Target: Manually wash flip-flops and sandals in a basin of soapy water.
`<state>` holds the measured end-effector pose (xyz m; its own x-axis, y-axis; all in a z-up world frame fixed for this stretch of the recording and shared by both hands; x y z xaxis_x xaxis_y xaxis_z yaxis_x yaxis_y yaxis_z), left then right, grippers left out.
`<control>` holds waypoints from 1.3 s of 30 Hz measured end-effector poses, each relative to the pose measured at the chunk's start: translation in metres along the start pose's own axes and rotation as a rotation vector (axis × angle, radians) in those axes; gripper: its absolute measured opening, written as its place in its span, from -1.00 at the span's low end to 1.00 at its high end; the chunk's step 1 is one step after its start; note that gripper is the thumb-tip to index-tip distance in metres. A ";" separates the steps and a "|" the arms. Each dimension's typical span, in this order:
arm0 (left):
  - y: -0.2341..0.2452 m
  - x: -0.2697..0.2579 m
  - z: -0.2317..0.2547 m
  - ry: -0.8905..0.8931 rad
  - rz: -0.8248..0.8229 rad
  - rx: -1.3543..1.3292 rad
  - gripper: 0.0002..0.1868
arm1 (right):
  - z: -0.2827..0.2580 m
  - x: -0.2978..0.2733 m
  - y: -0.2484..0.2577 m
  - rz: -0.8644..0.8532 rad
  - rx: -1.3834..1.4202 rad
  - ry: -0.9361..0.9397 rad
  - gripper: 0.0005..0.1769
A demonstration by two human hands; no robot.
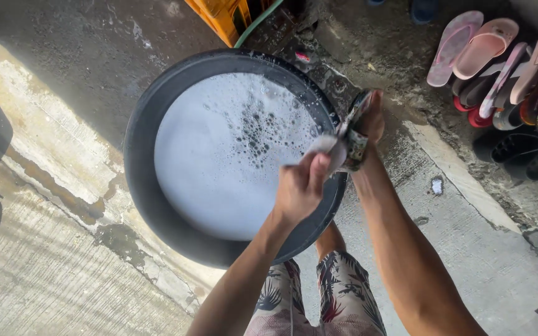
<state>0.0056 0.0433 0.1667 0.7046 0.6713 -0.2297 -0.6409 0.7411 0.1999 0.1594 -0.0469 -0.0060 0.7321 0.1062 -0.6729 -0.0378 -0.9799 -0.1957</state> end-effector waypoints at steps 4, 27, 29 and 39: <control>-0.012 -0.024 -0.041 0.051 -0.113 0.174 -0.49 | -0.035 0.004 0.012 0.040 -0.121 0.072 -0.39; 0.043 -0.013 -0.282 0.917 0.365 0.512 -0.46 | 0.294 0.055 0.092 -0.514 -1.482 0.235 -0.28; 0.043 -0.008 -0.299 0.850 0.388 0.466 -0.43 | 0.242 0.019 0.049 -0.421 -1.298 0.012 -0.43; 0.071 -0.008 -0.204 0.545 0.307 -0.925 -0.58 | 0.138 -0.064 -0.022 -0.566 -0.606 0.179 -0.41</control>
<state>-0.1078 0.0898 -0.0120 0.3951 0.5645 -0.7247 -0.9046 0.1015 -0.4141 0.0193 -0.0084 -0.0573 0.6295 0.6295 -0.4555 0.7002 -0.7137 -0.0187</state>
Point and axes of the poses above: each hand's wrist, its own x-axis towards the middle knuckle, its own y-axis out of the back of the hand, z = x × y, the point moved 5 cm from there along x, towards the middle knuckle, and after that the axes turned 8 degrees about y, right-handed, at the moved point
